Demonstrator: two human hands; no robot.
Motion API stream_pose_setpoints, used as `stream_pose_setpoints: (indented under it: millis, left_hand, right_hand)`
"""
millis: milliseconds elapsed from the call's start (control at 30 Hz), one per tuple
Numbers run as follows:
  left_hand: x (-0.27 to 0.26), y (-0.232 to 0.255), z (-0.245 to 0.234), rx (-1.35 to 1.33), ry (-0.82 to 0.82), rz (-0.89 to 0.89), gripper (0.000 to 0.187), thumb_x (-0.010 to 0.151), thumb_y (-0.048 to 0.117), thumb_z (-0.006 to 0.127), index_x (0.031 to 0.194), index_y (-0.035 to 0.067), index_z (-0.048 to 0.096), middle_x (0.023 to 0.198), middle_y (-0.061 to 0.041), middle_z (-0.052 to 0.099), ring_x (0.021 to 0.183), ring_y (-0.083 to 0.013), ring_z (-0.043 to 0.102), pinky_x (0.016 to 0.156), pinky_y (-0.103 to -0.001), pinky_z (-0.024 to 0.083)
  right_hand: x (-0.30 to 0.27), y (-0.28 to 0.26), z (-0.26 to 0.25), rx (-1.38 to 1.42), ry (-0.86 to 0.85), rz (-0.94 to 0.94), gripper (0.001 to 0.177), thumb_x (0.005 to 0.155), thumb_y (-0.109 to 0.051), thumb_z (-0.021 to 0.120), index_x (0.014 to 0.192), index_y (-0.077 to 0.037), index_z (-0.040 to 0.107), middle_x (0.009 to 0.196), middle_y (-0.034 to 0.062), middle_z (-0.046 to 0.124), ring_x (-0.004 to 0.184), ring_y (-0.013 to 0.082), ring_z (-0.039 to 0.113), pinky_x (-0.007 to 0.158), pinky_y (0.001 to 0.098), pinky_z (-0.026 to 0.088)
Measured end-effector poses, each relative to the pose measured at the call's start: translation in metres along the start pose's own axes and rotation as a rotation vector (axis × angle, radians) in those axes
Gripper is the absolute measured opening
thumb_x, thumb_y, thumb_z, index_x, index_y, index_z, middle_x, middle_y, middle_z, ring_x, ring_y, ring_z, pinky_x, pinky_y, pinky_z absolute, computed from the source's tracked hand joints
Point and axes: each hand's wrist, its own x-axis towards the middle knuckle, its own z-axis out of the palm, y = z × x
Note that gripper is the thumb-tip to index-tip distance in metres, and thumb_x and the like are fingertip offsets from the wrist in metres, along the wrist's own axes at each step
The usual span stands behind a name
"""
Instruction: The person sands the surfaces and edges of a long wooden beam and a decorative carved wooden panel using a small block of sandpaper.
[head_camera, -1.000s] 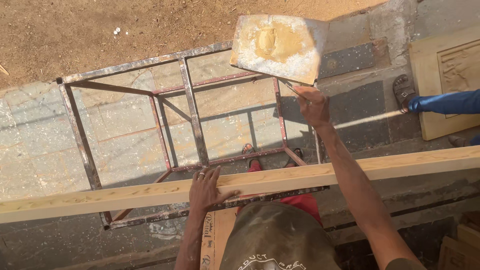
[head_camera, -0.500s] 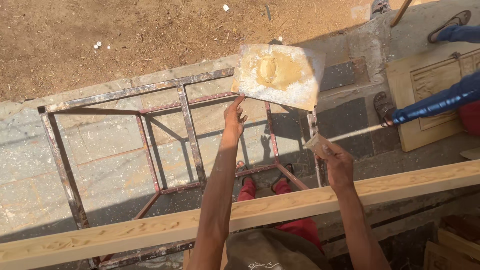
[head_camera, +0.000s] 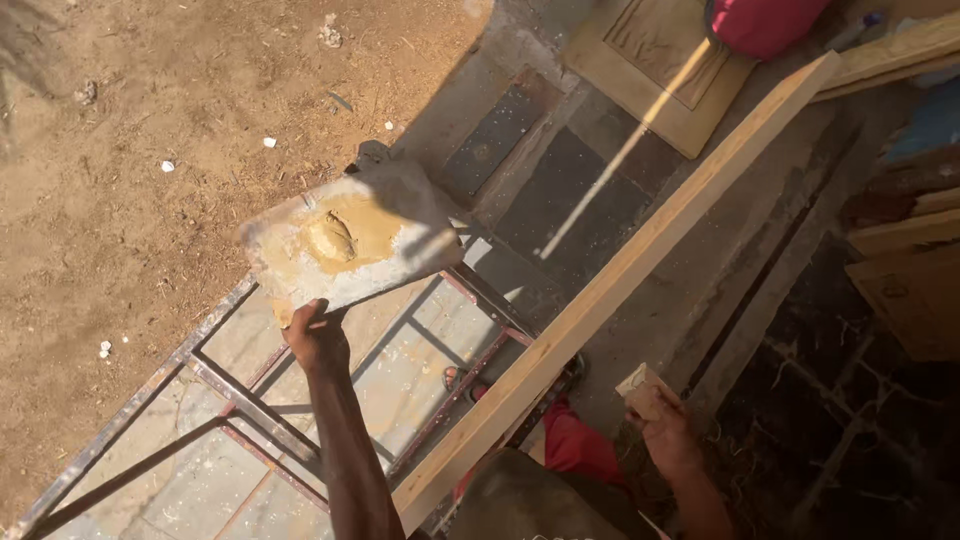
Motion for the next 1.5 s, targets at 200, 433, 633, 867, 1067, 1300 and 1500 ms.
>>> stream_pose_setpoints:
  millis: [200,433,633,867,1067,1300,1500]
  left_hand:
    - [-0.111,0.004,0.098,0.073,-0.331,0.023,0.052,0.101,0.024,0.054,0.142,-0.008,0.053,0.151,-0.021,0.054,0.144,-0.0338,0.049,0.124,-0.05,0.039]
    - [-0.312,-0.059,0.302,0.256,-0.676,-0.194,0.091,0.079,0.033,0.069,0.159,0.005,0.035,0.161,-0.018,0.039,0.149,-0.0357,0.044,0.123,-0.058,0.036]
    - [-0.384,-0.2,0.376,0.41,-0.902,-0.615,0.084,0.076,0.025,0.066,0.153,0.005,0.04,0.152,-0.017,0.045,0.142,-0.0355,0.048,0.119,-0.057,0.039]
    - [-0.455,-0.395,0.427,0.653,-1.011,-1.151,0.077,0.071,0.016,0.064,0.146,0.004,0.045,0.142,-0.016,0.052,0.134,-0.0352,0.053,0.114,-0.056,0.043]
    - [-0.425,-0.475,0.431,0.812,-1.028,-1.482,0.073,0.068,0.008,0.061,0.139,0.003,0.049,0.134,-0.015,0.057,0.127,-0.035,0.057,0.11,-0.055,0.045]
    - [-0.556,-0.576,0.483,0.819,-1.333,-1.799,0.082,0.064,0.005,0.058,0.145,-0.006,0.046,0.132,-0.022,0.06,0.122,-0.0397,0.059,0.106,-0.049,0.049]
    - [-0.667,-0.641,0.502,0.943,-1.256,-2.24,0.079,0.066,0.003,0.053,0.145,-0.005,0.046,0.137,-0.02,0.059,0.124,-0.0372,0.059,0.105,-0.049,0.052]
  right_hand:
    - [-0.022,-0.038,0.047,0.465,-0.292,-0.106,0.031,0.102,-0.032,0.065,0.127,-0.014,0.064,0.126,0.0051,0.062,0.117,0.0238,0.059,0.095,0.048,0.049]
    - [-0.064,-0.152,0.039,0.791,-0.484,-0.257,0.033,0.094,-0.042,0.063,0.124,-0.027,0.062,0.144,0.0104,0.058,0.136,0.0272,0.054,0.106,0.0593,0.042]
    - [-0.06,-0.153,-0.073,0.859,-0.15,-0.351,0.039,0.101,-0.03,0.069,0.129,-0.004,0.064,0.118,0.0079,0.068,0.108,0.0215,0.065,0.089,0.0383,0.052]
    - [-0.072,-0.145,-0.18,0.966,0.309,-0.525,0.039,0.093,-0.024,0.073,0.12,0.004,0.071,0.11,0.0095,0.074,0.099,0.0189,0.07,0.088,0.035,0.056]
    - [-0.087,-0.111,-0.294,1.096,0.743,-0.61,0.038,0.089,-0.019,0.072,0.119,0.004,0.072,0.106,0.0155,0.076,0.094,0.0242,0.073,0.088,0.0404,0.06]
    - [-0.148,-0.12,-0.401,1.117,1.044,-0.837,0.025,0.093,-0.011,0.072,0.116,-0.002,0.075,0.104,0.0064,0.077,0.095,0.0167,0.071,0.088,0.032,0.056]
    - [-0.17,-0.142,-0.44,0.883,1.562,-0.997,0.018,0.101,-0.007,0.071,0.118,-0.004,0.076,0.116,0.0052,0.075,0.105,0.0109,0.069,0.093,0.0245,0.056]
